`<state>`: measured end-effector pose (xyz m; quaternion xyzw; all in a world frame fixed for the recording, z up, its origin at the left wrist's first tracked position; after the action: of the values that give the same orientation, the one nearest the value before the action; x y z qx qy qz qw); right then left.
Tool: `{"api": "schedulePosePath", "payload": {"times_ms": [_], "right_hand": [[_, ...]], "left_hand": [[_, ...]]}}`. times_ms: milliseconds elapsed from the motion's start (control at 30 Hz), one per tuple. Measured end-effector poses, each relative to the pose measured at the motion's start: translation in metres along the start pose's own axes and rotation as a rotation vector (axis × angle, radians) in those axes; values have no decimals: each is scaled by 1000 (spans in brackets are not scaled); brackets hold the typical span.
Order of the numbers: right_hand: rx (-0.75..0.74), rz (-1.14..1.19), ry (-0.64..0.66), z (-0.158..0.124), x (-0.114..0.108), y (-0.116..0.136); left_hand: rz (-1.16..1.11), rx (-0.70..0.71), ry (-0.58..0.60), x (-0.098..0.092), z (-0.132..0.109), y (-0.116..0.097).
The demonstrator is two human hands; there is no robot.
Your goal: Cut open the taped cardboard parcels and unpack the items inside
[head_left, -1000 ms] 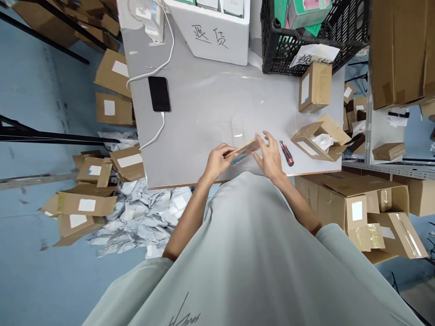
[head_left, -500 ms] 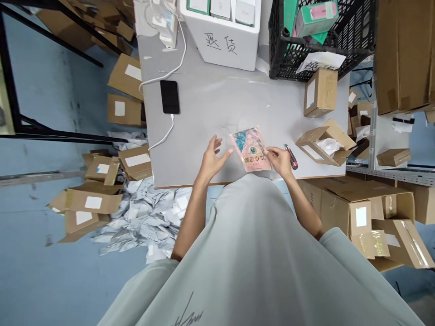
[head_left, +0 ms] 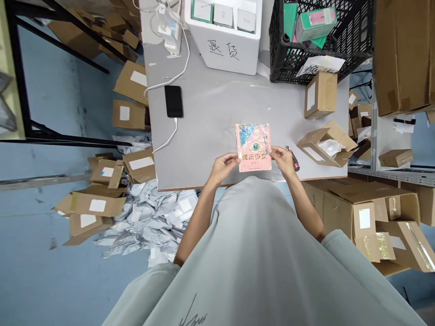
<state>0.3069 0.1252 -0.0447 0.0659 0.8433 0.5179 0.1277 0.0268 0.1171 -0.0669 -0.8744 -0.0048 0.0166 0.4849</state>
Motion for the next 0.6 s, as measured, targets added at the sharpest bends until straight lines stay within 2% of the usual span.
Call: {"api": "schedulePosePath", "payload": {"times_ms": [133, 400, 600], "right_hand": [[0, 10, 47, -5, 6, 7], [23, 56, 60, -11, 9, 9], [36, 29, 78, -12, 7, 7]], "left_hand": [[17, 23, -1, -5, -1, -9], [-3, 16, -28, -9, -3, -18], [-32, 20, 37, -3, -10, -27]]}}
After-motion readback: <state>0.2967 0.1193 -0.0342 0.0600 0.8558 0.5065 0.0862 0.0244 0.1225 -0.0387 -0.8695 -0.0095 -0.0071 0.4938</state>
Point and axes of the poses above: each hand's wrist, its own z-axis towards the middle knuckle, its own x-axis out of the palm, y = z × x, the point moved 8 cm from there along z, towards the middle knuckle, and after that the axes turned 7 degrees about -y, right-handed, at the moved point
